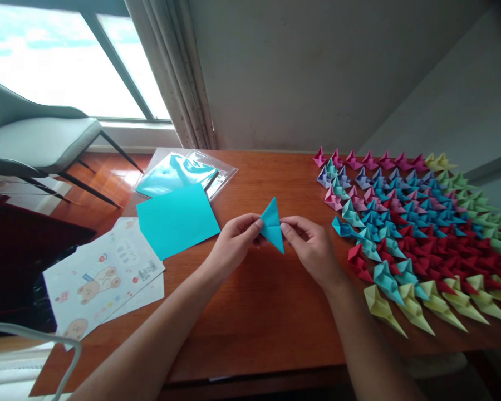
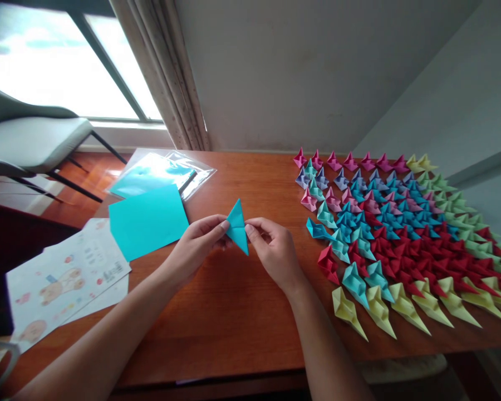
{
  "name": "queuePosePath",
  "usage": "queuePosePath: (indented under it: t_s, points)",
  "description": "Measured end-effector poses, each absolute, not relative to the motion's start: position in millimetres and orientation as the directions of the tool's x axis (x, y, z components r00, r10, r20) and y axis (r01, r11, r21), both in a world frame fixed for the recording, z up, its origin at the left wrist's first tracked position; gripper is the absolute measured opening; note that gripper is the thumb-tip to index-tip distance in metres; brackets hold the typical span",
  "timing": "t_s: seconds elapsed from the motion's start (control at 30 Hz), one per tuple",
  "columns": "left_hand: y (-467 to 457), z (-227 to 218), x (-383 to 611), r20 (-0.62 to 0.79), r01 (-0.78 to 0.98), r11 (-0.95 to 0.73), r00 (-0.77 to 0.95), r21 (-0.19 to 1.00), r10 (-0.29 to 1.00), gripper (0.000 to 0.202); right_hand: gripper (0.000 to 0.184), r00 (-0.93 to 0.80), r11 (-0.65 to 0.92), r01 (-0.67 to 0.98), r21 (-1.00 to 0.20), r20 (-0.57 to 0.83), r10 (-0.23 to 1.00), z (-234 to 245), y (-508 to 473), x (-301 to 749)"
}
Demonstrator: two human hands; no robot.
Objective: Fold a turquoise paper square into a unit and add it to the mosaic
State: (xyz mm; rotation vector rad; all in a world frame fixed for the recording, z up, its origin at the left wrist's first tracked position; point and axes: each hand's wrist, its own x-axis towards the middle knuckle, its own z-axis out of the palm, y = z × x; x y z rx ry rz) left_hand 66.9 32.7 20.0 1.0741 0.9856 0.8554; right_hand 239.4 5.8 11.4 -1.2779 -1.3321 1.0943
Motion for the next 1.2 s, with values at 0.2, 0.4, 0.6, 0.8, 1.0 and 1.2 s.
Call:
queuePosePath:
  t_s: [0.2,0.4,0.6,0.8,1.0,1.2]
  points:
    - [31.6,20.9,67.4,-0.252,-0.144,0.319,0.355,0.937,0.900,0.025,0.023,-0.018,0.050,0.162,-0.986,0.048,0.999,10.4,6.0,238.6]
    - [30.7,18.2,68.8,-0.251,-0.152,0.320,0.355,0.935,0.900,0.023,0.021,-0.027,0.047,0.196,-0.979,0.043,0.999,10.7,6.7,239.8]
    - [30.4,15.9,68.8,-0.290,-0.218,0.383,0.361,0.898,0.886,0.025,0.023,-0.065,0.039,0.188,-0.981,0.027,0.998,13.8,6.1,240.1]
    - [29.2,16.4,68.3,-0.327,-0.276,0.441,0.374,0.854,0.868,0.025,0.022,-0.072,0.035,0.162,-0.986,0.023,0.997,15.8,5.3,240.0]
    - [29.9,15.5,68.4,-0.325,-0.261,0.433,0.370,0.863,0.870,0.027,0.022,-0.060,0.045,0.201,-0.978,0.033,0.998,13.3,6.4,240.4]
    - [29.1,12.3,70.4,-0.109,0.056,0.095,0.351,0.994,0.930,0.028,0.013,-0.059,0.057,0.326,-0.944,0.040,0.997,3.3,9.5,241.2]
